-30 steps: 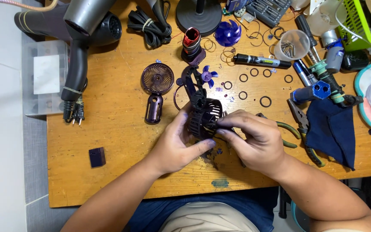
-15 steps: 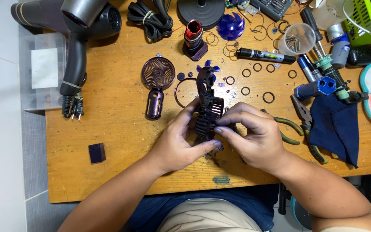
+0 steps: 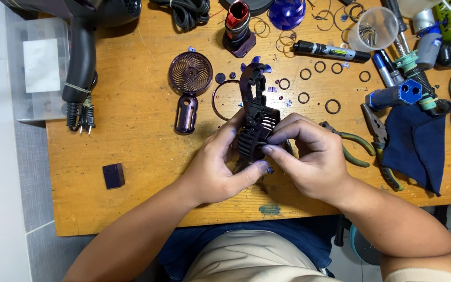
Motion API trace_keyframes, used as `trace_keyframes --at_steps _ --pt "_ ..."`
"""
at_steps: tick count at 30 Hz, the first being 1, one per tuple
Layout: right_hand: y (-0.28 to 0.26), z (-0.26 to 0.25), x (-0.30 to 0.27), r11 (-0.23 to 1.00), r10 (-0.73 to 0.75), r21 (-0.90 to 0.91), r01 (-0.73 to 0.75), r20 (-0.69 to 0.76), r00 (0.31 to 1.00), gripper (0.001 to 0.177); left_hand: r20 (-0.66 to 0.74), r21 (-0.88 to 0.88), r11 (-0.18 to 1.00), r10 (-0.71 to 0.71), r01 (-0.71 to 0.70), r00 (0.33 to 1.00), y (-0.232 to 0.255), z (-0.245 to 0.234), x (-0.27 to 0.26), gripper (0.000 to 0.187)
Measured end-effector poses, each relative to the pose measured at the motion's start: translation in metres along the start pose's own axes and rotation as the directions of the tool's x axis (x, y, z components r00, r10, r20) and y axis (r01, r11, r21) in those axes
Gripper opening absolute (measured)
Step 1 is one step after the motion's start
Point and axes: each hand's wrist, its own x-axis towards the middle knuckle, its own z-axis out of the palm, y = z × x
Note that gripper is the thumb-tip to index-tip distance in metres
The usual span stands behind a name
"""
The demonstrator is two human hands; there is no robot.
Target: Repairing a handheld fan by assembling the motor and housing components using a screwdriver
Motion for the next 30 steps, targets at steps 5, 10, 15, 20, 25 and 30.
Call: trace_keyframes --at_steps 5,10,15,20,25,30 --pt "0.000 0.004 -0.002 0.998 -0.015 -0.057 0.015 0.002 1.000 0.010 -0.055 0.165 0.986 0.040 -0.031 0.998 -0.003 0.000 -0.008 0.073" --pt "-0.001 0.010 -0.002 0.989 -0.061 -0.135 0.060 -0.008 0.998 0.010 -0.175 0.379 0.924 0.124 -0.049 0.977 -0.010 0.014 -0.012 0.062" --pt "-0.002 0.013 0.000 0.985 -0.078 -0.154 0.074 -0.025 0.997 0.008 -0.192 0.445 0.895 0.110 -0.014 0.975 -0.008 0.021 -0.013 0.064" --pt "-0.002 0.012 0.000 0.976 -0.110 -0.191 0.105 -0.014 0.994 0.007 -0.194 0.473 0.880 0.144 -0.036 0.971 -0.010 0.018 -0.012 0.060" --pt "0.004 0.011 -0.005 0.955 -0.141 -0.263 0.138 0.007 0.990 0.006 -0.216 0.482 0.875 0.176 -0.052 0.960 -0.006 0.018 -0.010 0.056" --pt "0.002 0.009 -0.005 0.930 -0.151 -0.333 0.155 0.039 0.988 0.004 -0.220 0.492 0.869 0.179 -0.049 0.959 0.001 0.018 -0.004 0.057"
